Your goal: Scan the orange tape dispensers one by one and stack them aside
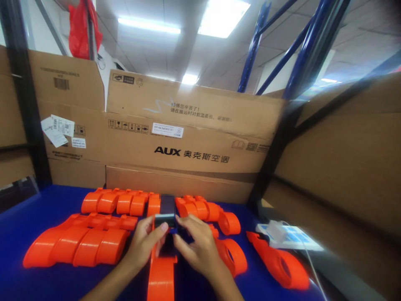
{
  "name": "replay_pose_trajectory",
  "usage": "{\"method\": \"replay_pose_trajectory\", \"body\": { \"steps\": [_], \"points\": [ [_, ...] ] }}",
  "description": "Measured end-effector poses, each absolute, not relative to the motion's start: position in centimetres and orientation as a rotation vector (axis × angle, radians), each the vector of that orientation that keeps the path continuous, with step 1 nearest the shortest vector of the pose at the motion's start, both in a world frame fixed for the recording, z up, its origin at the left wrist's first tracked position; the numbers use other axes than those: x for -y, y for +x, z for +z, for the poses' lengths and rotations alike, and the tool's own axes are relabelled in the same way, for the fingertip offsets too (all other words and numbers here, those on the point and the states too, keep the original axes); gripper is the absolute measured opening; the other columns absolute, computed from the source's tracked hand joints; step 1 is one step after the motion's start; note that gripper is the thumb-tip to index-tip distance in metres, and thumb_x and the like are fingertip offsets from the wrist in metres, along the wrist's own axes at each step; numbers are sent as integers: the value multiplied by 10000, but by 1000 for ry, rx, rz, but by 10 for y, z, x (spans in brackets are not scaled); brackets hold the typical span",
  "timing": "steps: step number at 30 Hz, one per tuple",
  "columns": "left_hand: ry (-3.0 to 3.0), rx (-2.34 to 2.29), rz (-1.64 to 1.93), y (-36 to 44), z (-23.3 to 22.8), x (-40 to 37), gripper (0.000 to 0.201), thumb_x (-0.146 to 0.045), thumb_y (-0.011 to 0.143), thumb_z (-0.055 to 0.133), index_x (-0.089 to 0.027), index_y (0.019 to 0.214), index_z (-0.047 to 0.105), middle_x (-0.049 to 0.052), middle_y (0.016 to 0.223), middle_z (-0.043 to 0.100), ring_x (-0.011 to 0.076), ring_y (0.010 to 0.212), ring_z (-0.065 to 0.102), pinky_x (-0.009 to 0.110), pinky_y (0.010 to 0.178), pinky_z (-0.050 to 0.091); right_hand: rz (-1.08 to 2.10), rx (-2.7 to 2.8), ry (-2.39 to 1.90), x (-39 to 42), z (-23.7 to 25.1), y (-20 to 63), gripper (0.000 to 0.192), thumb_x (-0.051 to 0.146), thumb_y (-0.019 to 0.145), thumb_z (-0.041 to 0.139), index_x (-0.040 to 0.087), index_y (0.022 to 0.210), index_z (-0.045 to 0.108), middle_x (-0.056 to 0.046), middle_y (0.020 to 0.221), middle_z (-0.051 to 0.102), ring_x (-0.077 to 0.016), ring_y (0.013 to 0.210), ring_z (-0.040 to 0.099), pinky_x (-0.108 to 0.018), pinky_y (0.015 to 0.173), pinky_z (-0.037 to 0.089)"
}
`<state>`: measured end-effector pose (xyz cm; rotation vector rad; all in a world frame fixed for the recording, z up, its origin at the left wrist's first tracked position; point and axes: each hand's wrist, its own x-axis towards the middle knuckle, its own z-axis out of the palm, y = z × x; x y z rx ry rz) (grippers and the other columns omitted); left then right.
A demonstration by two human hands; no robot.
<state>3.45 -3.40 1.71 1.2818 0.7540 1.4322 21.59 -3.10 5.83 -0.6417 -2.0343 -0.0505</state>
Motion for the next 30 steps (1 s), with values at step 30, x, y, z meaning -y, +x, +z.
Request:
{"method": "replay_pose_trajectory", "body": {
  "steps": [30],
  "points": [
    [888,-717,1443,39,30,42,444,-354,679,833,-164,1058,700,35,662,718,204,618,690,296,628,526,-527,2092,-662,33,56,209,470,62,854,535,125,1320,538,-105,862,748,-214,657,661,-357,612,585]
  ]
}}
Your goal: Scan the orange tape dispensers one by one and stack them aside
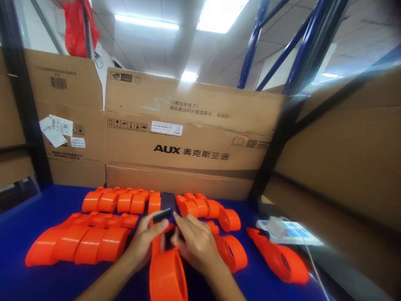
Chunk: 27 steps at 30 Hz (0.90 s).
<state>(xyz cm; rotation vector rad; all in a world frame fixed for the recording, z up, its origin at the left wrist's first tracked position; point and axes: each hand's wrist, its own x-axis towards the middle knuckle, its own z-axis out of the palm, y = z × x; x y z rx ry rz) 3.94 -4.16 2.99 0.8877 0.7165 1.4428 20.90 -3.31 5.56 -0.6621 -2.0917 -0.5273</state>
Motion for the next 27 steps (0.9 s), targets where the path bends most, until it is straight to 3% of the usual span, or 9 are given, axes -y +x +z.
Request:
{"method": "replay_pose_trajectory", "body": {
  "steps": [6,10,16,22,27],
  "points": [
    [794,-656,1369,40,31,46,433,-356,700,825,-170,1047,647,-37,538,623,89,375,507,208,416,368,-540,2088,-630,37,51,208,525,48,845,551,98,1365,500,-121,852,743,-237,704,699,-365,627,614],
    [802,-697,1378,40,31,45,439,-347,681,836,-173,1049,671,4,606,678,141,461,602,245,485,447,-544,2076,-620,37,50,207,534,50,842,550,127,1369,499,-123,860,747,-242,700,706,-360,594,612],
    [843,-711,1440,37,32,45,459,-318,672,835,-178,1085,691,42,696,726,226,666,707,307,633,530,-403,2085,-563,34,55,211,539,49,830,563,160,1356,515,-120,940,745,-242,763,707,-386,681,616],
    [990,-744,1424,36,28,41,411,-378,690,819,-168,1028,717,40,650,715,238,673,702,300,620,528,-209,2092,-519,31,66,220,376,157,848,647,199,1219,608,-96,938,741,-232,786,691,-373,696,593],
    [1088,-791,1417,37,25,35,352,-447,760,747,-177,985,729,37,650,715,219,640,684,263,552,489,-209,2100,-576,29,60,218,269,167,873,616,188,1141,615,-83,855,721,-215,729,660,-351,657,567]
  ]
}}
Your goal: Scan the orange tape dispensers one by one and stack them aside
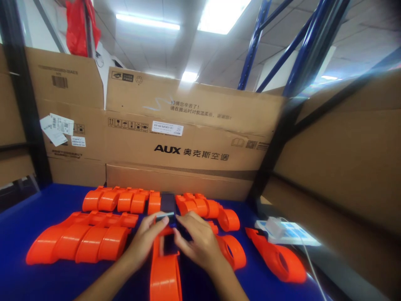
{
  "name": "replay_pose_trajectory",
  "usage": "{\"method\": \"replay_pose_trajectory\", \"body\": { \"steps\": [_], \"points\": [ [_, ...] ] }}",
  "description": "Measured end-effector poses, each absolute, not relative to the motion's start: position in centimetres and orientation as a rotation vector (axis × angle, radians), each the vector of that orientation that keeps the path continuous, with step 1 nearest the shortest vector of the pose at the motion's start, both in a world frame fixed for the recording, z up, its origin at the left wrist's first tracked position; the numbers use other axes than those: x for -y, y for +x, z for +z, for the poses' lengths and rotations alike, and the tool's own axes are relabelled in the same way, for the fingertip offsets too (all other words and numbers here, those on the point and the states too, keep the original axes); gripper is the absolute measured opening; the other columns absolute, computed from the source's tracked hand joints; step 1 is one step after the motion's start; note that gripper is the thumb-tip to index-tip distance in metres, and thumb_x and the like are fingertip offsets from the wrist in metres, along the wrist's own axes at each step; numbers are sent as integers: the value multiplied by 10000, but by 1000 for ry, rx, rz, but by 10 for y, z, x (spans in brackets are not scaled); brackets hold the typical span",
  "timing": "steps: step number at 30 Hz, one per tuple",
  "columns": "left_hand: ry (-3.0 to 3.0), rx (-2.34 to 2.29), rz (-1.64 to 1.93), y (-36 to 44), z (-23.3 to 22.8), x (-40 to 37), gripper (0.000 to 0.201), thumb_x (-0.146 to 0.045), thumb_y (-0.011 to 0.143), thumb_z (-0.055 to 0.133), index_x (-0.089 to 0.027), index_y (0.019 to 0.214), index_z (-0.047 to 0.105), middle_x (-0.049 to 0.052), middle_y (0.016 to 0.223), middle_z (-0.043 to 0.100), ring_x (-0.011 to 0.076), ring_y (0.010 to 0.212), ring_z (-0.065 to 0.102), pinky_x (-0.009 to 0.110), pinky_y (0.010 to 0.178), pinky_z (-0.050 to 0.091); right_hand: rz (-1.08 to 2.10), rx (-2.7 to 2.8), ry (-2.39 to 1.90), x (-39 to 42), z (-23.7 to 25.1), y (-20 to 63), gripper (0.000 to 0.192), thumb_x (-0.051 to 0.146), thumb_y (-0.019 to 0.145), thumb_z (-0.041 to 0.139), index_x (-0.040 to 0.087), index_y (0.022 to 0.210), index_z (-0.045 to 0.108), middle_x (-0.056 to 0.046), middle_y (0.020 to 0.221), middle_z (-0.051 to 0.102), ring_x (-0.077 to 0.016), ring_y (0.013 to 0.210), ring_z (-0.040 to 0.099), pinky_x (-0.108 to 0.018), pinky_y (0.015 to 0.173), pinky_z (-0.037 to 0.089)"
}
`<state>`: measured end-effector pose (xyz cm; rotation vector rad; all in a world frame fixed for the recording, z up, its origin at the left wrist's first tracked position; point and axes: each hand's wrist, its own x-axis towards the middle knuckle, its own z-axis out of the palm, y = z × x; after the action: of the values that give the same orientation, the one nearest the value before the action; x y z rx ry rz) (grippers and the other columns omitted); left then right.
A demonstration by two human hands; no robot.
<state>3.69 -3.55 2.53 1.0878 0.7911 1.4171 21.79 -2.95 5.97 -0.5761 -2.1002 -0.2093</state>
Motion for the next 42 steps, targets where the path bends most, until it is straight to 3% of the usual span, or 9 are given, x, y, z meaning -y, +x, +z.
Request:
{"method": "replay_pose_trajectory", "body": {
  "steps": [5,10,19,22,26,30,33,39,42],
  "points": [
    [1136,-753,1335,34,30,36,358,-461,772,729,-170,981,715,24,595,699,159,462,599,230,440,399,-217,2114,-589,32,57,217,261,156,900,570,182,1156,615,-77,835,708,-203,707,643,-333,642,552],
    [1123,-640,1234,30,35,42,390,-481,844,631,-144,1038,657,96,758,759,69,305,440,210,366,310,-91,1888,-742,26,69,235,175,193,940,492,197,923,666,-39,731,660,-171,624,610,-286,575,501],
    [1027,-732,1301,23,18,19,401,-496,771,687,-141,954,657,68,608,722,88,298,442,231,400,360,-150,1971,-1387,3,63,261,152,201,824,572,210,674,599,-10,650,623,-176,615,581,-244,531,351],
    [1057,-719,1294,22,20,19,383,-502,794,664,-138,910,665,28,504,660,97,303,441,232,410,364,-206,1991,-1522,2,56,264,67,166,765,617,215,737,652,-35,693,666,-202,649,613,-248,531,326],
    [1100,-714,1264,23,23,24,372,-484,825,642,-129,931,672,-12,385,562,110,319,459,227,446,389,-251,1911,-1534,0,51,271,181,152,766,630,220,909,719,-75,773,718,-247,727,668,-282,575,396],
    [1096,-733,1284,25,23,25,365,-471,828,647,-138,977,660,42,525,680,91,318,463,215,429,370,-233,1859,-1483,-4,53,274,190,146,807,592,228,905,733,-70,797,734,-245,745,685,-310,619,456],
    [1065,-750,1298,25,21,23,385,-466,797,690,-146,1009,655,43,564,691,100,327,490,213,410,357,-91,1863,-1397,0,59,268,204,180,862,557,226,959,731,-73,912,746,-246,845,691,-338,714,503],
    [1078,-751,1219,28,19,19,447,-482,780,718,-200,1100,582,-3,615,672,84,290,464,196,349,304,330,2123,-869,28,80,237,360,291,924,601,281,1283,620,-61,1174,685,-223,1064,634,-368,924,504],
    [1111,-723,1240,32,21,24,411,-487,795,707,-222,1070,557,-52,590,614,65,294,443,173,336,266,421,2199,-750,36,82,227,371,284,917,630,295,1288,622,-59,1226,655,-210,1104,617,-363,971,487]
  ]
}}
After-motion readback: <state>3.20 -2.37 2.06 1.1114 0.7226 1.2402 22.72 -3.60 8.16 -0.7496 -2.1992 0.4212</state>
